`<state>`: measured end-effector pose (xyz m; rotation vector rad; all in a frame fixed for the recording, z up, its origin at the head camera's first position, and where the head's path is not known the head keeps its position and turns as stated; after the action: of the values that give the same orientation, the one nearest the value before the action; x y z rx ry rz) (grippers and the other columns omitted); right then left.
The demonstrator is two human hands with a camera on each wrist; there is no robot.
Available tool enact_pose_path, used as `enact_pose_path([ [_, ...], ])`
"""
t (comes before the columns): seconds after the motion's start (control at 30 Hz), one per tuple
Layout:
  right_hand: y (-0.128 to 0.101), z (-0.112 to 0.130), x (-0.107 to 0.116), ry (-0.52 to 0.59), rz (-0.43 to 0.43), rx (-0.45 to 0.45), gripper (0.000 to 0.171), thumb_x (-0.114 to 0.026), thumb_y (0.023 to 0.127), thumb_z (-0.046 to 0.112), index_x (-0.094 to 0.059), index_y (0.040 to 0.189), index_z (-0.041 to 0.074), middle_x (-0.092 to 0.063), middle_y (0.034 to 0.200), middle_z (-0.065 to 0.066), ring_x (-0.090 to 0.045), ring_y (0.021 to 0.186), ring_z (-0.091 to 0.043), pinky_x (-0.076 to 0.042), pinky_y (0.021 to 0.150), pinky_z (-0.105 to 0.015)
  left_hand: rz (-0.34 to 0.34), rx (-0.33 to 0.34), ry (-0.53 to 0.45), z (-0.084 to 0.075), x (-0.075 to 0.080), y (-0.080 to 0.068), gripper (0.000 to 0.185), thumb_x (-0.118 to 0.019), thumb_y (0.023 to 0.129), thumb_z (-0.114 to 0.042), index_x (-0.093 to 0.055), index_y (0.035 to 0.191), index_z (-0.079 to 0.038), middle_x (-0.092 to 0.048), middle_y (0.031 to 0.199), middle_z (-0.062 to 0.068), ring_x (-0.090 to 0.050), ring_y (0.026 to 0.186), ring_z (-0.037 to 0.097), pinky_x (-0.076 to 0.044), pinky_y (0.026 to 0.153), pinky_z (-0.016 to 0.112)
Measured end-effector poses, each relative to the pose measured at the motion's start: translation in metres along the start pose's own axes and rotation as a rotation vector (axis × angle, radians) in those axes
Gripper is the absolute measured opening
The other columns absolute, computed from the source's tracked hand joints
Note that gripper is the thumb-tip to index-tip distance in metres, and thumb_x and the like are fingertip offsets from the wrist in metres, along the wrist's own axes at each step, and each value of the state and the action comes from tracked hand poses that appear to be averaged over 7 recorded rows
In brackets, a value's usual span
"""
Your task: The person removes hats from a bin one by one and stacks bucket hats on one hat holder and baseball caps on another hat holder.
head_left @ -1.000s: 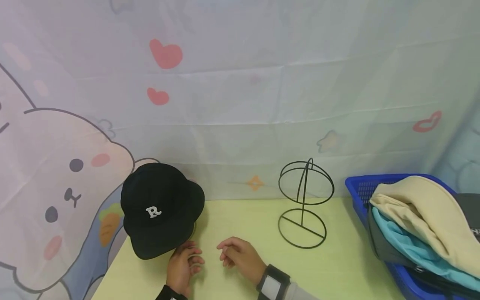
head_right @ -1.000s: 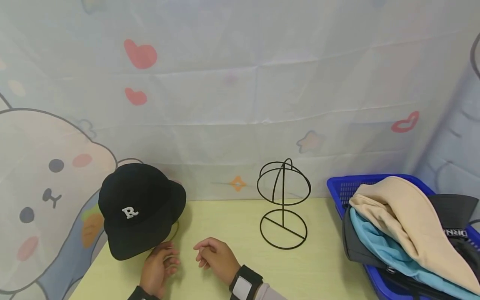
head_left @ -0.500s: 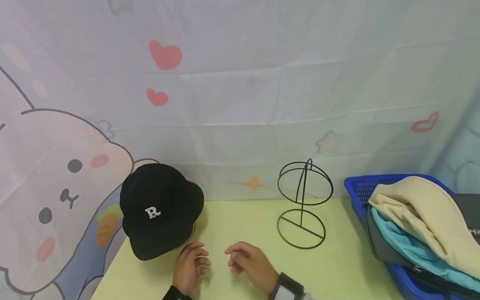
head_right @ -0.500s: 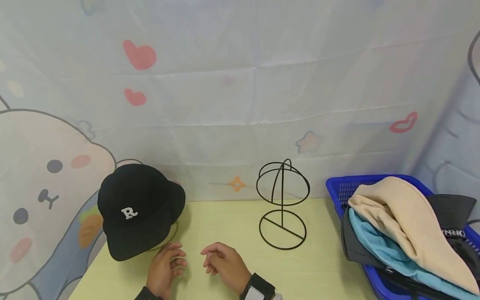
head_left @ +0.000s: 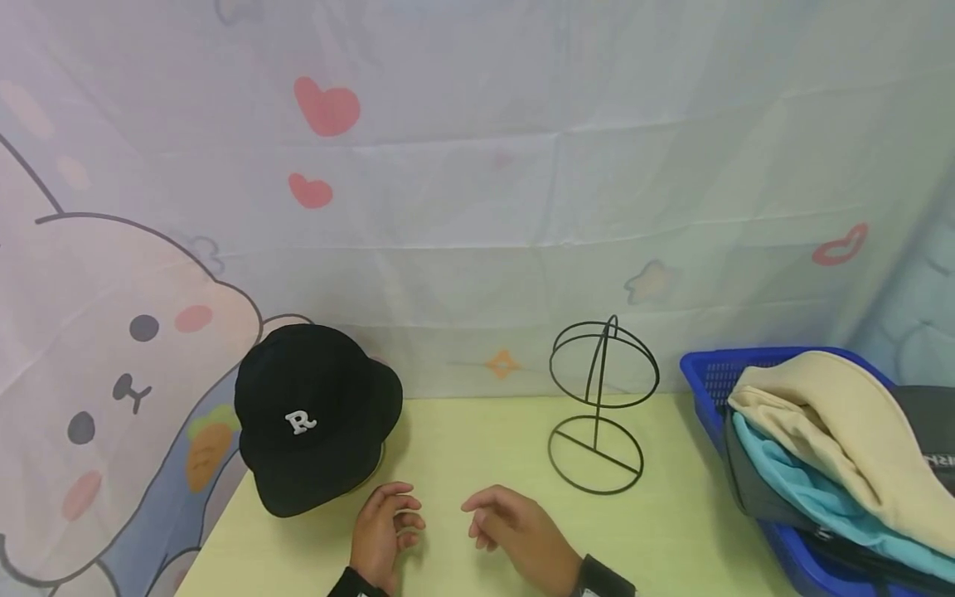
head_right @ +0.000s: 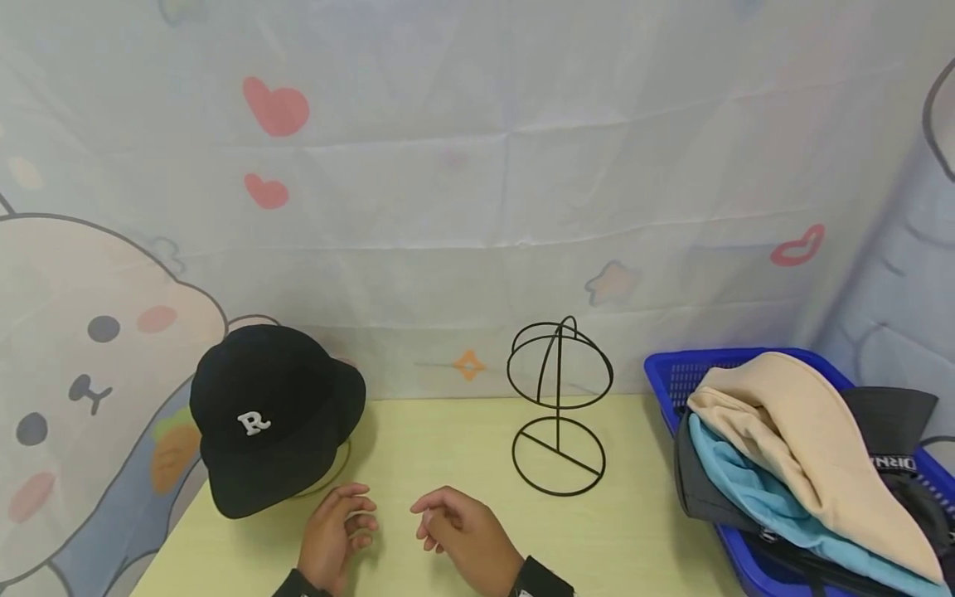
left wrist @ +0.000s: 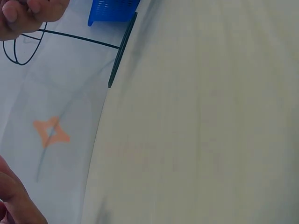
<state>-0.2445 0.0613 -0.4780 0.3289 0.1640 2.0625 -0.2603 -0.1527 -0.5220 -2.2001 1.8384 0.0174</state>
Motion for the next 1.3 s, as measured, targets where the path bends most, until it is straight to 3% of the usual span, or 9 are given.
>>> enact_pose_path([
  [0.53,-0.03,0.033,0.038,-0.192,-0.068,0.127,0.02,-0.052,0.106,0.012,-0.064,0.12,0.006,-0.068,0.098,-0.013,-0.068,0.085,-0.012,-0.059,0.079,-0.03,0.022,0.006,0.013,0.01,-0.011,0.001,0.021,-0.045,0.101,-0.013,-0.058,0.116,-0.006,-0.063,0.085,-0.003,-0.063,0.067,0.011,-0.051,0.056,0.023],
  [0.83,-0.046,0.048,0.059,-0.178,-0.107,0.029,0.023,-0.052,0.106,0.016,-0.062,0.123,0.004,-0.067,0.104,-0.015,-0.067,0.09,-0.011,-0.058,0.081,-0.027,0.026,0.018,0.036,0.012,-0.012,0.001,0.024,-0.044,0.101,-0.012,-0.056,0.119,-0.002,-0.062,0.086,-0.001,-0.063,0.069,0.012,-0.051,0.057,0.023],
  [1.3,-0.069,0.064,0.087,-0.297,-0.222,0.045,0.022,-0.052,0.106,0.015,-0.063,0.124,0.01,-0.069,0.106,0.002,-0.066,0.094,-0.005,-0.057,0.083,-0.024,0.027,0.01,0.015,0.015,-0.014,0.0,0.021,-0.045,0.101,-0.012,-0.057,0.117,-0.004,-0.062,0.085,-0.001,-0.063,0.067,0.012,-0.052,0.055,0.024],
])
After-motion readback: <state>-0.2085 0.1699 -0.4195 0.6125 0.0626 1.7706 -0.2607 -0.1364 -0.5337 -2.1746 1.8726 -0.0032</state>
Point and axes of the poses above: each hand's wrist, its own y-axis towards the middle knuckle, its own x-axis out of the back of the hand, z = x × y, the point moved 3 cm from there along y, towards the middle knuckle
